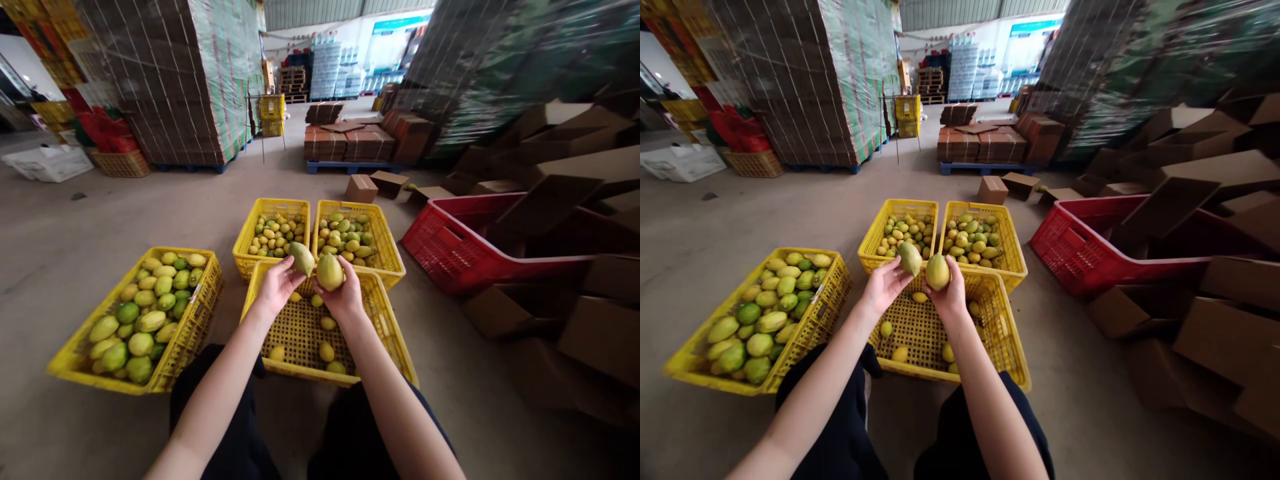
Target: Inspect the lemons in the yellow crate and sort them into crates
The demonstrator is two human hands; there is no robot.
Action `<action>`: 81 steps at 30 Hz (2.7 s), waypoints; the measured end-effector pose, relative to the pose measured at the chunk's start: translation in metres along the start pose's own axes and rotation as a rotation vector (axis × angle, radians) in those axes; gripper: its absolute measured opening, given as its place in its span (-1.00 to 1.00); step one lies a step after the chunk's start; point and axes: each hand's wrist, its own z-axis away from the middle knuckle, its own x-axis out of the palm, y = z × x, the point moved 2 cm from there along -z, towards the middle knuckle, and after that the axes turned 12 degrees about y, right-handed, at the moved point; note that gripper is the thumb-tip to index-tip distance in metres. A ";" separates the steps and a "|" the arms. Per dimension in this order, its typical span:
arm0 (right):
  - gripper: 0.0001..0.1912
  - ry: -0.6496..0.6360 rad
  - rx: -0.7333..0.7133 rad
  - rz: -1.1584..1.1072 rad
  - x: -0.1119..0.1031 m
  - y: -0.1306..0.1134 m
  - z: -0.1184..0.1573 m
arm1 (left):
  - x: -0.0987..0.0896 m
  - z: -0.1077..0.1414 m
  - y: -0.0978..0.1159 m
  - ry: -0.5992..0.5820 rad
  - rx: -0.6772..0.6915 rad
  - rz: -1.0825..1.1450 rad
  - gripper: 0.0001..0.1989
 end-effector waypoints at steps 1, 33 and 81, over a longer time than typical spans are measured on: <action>-0.79 -0.001 0.010 0.000 0.000 0.000 -0.001 | 0.000 0.000 0.000 -0.011 -0.027 0.022 -0.84; -0.79 -0.006 0.111 0.086 -0.001 0.012 -0.006 | 0.002 0.003 0.000 0.070 -0.233 0.150 -0.70; -0.67 0.160 0.248 0.034 -0.009 0.011 0.004 | -0.007 -0.006 -0.010 0.305 -0.297 0.325 -0.75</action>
